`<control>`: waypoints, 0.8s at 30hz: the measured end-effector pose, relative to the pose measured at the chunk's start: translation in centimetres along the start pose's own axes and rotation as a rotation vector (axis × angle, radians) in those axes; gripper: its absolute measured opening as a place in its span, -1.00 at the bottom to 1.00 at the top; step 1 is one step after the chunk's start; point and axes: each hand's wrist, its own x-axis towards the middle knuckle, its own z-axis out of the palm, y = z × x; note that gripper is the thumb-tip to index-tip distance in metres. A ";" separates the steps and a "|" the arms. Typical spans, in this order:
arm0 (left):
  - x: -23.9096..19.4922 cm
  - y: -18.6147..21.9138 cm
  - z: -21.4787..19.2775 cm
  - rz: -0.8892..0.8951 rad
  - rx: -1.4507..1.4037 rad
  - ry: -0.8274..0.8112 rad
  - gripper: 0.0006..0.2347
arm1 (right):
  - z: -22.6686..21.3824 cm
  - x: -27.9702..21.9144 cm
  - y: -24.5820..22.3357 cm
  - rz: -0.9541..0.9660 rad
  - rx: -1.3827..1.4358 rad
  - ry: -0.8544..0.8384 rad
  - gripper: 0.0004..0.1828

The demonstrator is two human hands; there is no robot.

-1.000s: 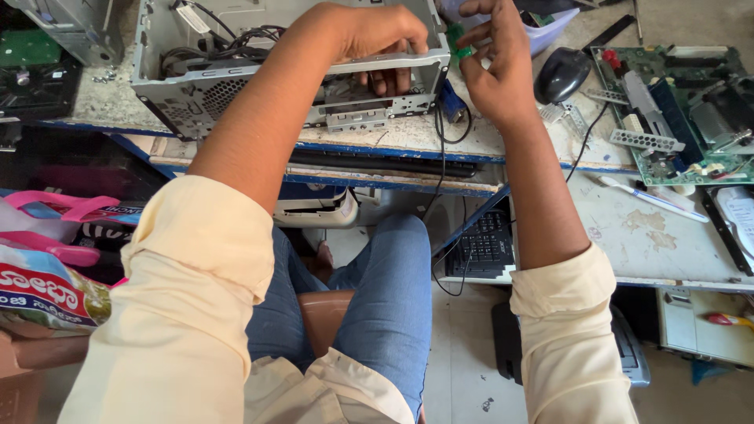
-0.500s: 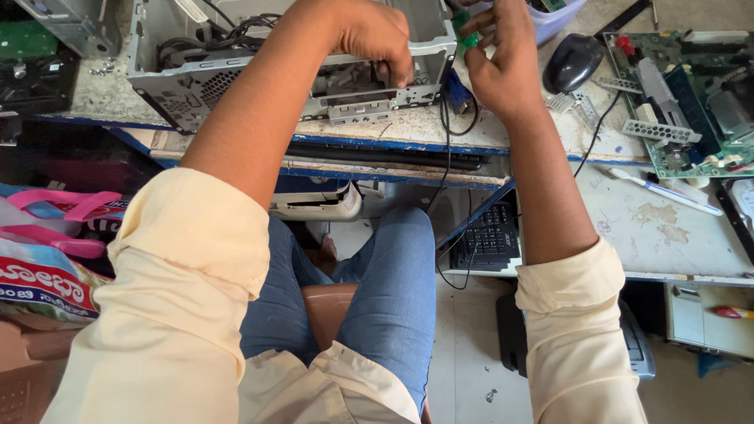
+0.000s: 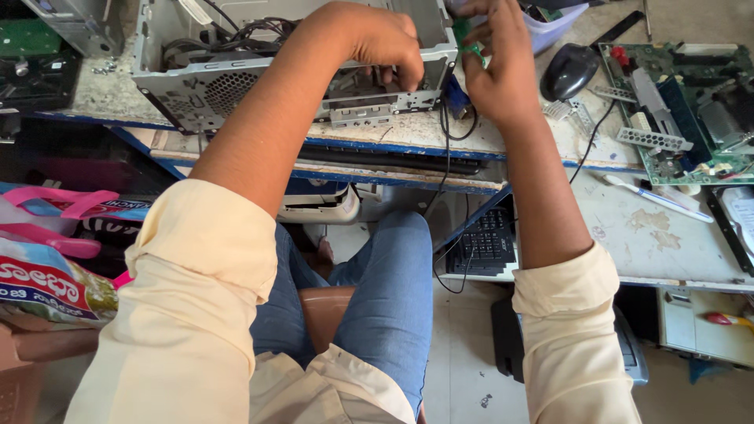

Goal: The person uses a green-handled screwdriver to remove screws from a small black component inside an open computer case, then removes the component and sets it aside. The person continues to unscrew and remove additional parts from the case.

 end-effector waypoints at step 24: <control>-17.9 -8.6 -2.3 0.485 0.310 0.898 -0.69 | -0.1 0.6 -2.8 -0.011 -0.099 -0.088 -0.86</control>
